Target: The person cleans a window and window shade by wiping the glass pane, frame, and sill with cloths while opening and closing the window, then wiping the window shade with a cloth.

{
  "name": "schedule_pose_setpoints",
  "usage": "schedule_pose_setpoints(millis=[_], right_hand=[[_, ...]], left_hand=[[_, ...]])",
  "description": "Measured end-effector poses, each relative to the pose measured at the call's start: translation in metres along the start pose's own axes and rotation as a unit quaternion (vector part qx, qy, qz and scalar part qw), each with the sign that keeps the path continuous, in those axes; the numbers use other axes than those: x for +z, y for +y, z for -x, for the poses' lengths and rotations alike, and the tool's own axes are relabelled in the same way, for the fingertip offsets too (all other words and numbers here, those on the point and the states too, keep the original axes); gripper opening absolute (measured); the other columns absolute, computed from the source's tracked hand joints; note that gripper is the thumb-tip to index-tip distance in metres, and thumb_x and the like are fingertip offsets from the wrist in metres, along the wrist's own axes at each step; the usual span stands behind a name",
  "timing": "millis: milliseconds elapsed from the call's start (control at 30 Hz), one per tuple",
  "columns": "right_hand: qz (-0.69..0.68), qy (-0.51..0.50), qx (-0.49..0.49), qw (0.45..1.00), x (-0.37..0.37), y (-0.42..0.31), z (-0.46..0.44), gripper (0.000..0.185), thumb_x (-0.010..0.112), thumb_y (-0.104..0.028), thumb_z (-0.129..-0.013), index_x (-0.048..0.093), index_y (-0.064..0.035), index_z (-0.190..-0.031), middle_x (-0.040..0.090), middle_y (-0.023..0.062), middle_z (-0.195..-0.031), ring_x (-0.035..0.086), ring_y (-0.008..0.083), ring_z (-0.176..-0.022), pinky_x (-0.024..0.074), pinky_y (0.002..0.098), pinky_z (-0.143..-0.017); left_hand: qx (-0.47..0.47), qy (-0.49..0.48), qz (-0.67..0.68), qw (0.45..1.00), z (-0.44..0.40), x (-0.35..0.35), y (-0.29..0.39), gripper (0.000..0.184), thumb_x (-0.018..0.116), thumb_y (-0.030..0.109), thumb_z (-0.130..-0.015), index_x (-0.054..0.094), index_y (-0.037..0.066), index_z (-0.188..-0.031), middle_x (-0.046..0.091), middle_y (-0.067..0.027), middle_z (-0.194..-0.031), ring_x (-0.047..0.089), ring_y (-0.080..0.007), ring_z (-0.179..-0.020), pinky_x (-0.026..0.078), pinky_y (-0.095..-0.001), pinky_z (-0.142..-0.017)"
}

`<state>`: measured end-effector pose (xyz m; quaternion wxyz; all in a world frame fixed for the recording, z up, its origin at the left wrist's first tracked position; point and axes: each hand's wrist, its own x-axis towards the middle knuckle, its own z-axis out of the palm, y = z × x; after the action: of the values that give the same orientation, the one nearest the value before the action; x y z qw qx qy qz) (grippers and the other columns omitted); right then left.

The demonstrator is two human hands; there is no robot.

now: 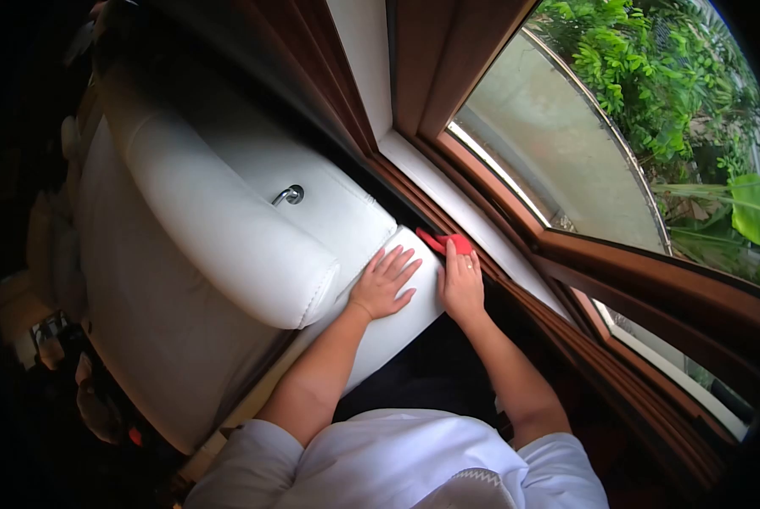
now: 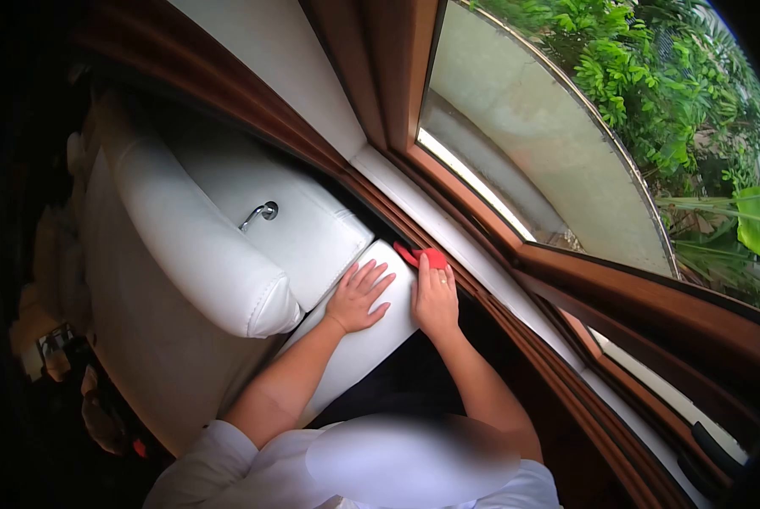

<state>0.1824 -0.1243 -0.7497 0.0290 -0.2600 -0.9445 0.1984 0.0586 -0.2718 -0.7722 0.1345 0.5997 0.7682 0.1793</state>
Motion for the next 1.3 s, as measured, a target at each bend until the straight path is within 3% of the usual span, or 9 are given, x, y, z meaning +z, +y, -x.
schedule_pose_setpoints(millis=[233, 333, 367, 533, 633, 767, 933, 1167, 1300], right_hand=[[-0.026, 0.034, -0.064, 0.997, 0.011, -0.023, -0.078, 0.046, 0.055, -0.016, -0.08, 0.046, 0.0056, -0.119, 0.059, 0.0165, -0.095, 0.052, 0.0304, -0.1, 0.035, 0.0427, -0.097], [-0.078, -0.008, -0.059, 0.995, 0.021, -0.039, -0.115, 0.045, 0.053, -0.009, -0.077, 0.045, 0.0052, -0.12, 0.059, 0.0194, -0.102, 0.051, 0.0332, -0.104, 0.0342, 0.0443, -0.097], [-0.093, -0.012, -0.107, 0.99, 0.027, -0.036, -0.122, 0.049, 0.051, -0.005, -0.075, 0.043, 0.0026, -0.123, 0.059, 0.0207, -0.103, 0.049, 0.0353, -0.109, 0.0331, 0.0464, -0.098], [-0.281, -0.074, -0.051, 0.955, 0.026, -0.04, -0.16, 0.043, 0.048, -0.001, -0.077, 0.044, -0.0001, -0.12, 0.057, 0.0263, -0.104, 0.051, 0.0408, -0.106, 0.0383, 0.0461, -0.092], [-0.309, -0.111, -0.024, 0.944, 0.021, -0.057, -0.182, 0.038, 0.049, -0.003, -0.079, 0.045, -0.0004, -0.117, 0.057, 0.0283, -0.104, 0.053, 0.0422, -0.101, 0.0406, 0.0444, -0.09], [-0.398, -0.029, -0.033, 0.916, 0.02, -0.061, -0.173, 0.037, 0.047, -0.001, -0.076, 0.046, -0.0004, -0.113, 0.055, 0.0253, -0.105, 0.051, 0.0415, -0.103, 0.0403, 0.0417, -0.09], [-0.435, 0.084, -0.06, 0.895, -0.039, -0.097, -0.167, 0.025, 0.048, 0.002, -0.075, 0.046, 0.0019, -0.1, 0.053, 0.0212, -0.094, 0.052, 0.037, -0.088, 0.0415, 0.0404, -0.08], [-0.514, 0.179, -0.164, 0.823, -0.189, -0.166, -0.162, 0.02, 0.05, -0.001, -0.078, 0.046, -0.0006, -0.098, 0.052, 0.016, -0.093, 0.049, 0.0331, -0.09, 0.037, 0.0379, -0.084], [-0.504, 0.215, -0.278, 0.789, -0.269, -0.207, -0.164, 0.024, 0.048, -0.003, -0.079, 0.043, -0.0012, -0.102, 0.049, 0.0181, -0.098, 0.046, 0.0347, -0.091, 0.0344, 0.0408, -0.087]], left_hand=[[-0.007, -0.045, -0.009, 0.999, 0.004, 0.007, -0.004, 0.057, 0.056, 0.04, -0.078, 0.046, 0.018, -0.13, 0.037, -0.007, -0.138, 0.027, -0.0244, -0.132, 0.018, -0.0458, -0.109], [-0.012, -0.041, -0.015, 0.999, 0.005, 0.01, -0.004, 0.058, 0.055, 0.041, -0.079, 0.045, 0.018, -0.131, 0.038, -0.0084, -0.137, 0.027, -0.0249, -0.132, 0.016, -0.0454, -0.109], [-0.011, -0.036, -0.015, 0.999, 0.005, 0.01, -0.003, 0.059, 0.055, 0.041, -0.079, 0.045, 0.018, -0.132, 0.038, -0.0082, -0.137, 0.027, -0.0247, -0.132, 0.016, -0.0452, -0.109], [-0.007, -0.023, -0.001, 1.0, 0.004, 0.008, -0.003, 0.059, 0.055, 0.04, -0.08, 0.041, 0.02, -0.134, 0.036, -0.0058, -0.139, 0.028, -0.024, -0.132, 0.018, -0.0449, -0.109], [-0.009, -0.029, 0.006, 1.0, 0.003, 0.005, -0.003, 0.059, 0.054, 0.039, -0.081, 0.04, 0.021, -0.135, 0.035, -0.0048, -0.14, 0.028, -0.0238, -0.132, 0.018, -0.0455, -0.108], [-0.007, -0.034, 0.006, 0.999, 0.004, 0.006, -0.004, 0.058, 0.052, 0.039, -0.082, 0.038, 0.02, -0.135, 0.032, -0.0049, -0.141, 0.024, -0.0232, -0.134, 0.018, -0.0451, -0.109], [0.001, -0.021, 0.002, 1.0, 0.007, 0.006, -0.004, 0.058, 0.049, 0.041, -0.084, 0.035, 0.019, -0.137, 0.03, -0.0048, -0.143, 0.021, -0.0218, -0.134, 0.016, -0.0428, -0.11], [0.003, -0.044, -0.025, 0.999, 0.005, -0.007, 0.003, 0.059, 0.049, 0.043, -0.084, 0.036, 0.018, -0.136, 0.03, -0.006, -0.142, 0.023, -0.0232, -0.134, 0.016, -0.0435, -0.11], [-0.001, -0.048, -0.026, 0.999, 0.007, 0.002, 0.002, 0.06, 0.049, 0.044, -0.084, 0.035, 0.018, -0.136, 0.029, -0.006, -0.143, 0.021, -0.0241, -0.135, 0.015, -0.0453, -0.11]])
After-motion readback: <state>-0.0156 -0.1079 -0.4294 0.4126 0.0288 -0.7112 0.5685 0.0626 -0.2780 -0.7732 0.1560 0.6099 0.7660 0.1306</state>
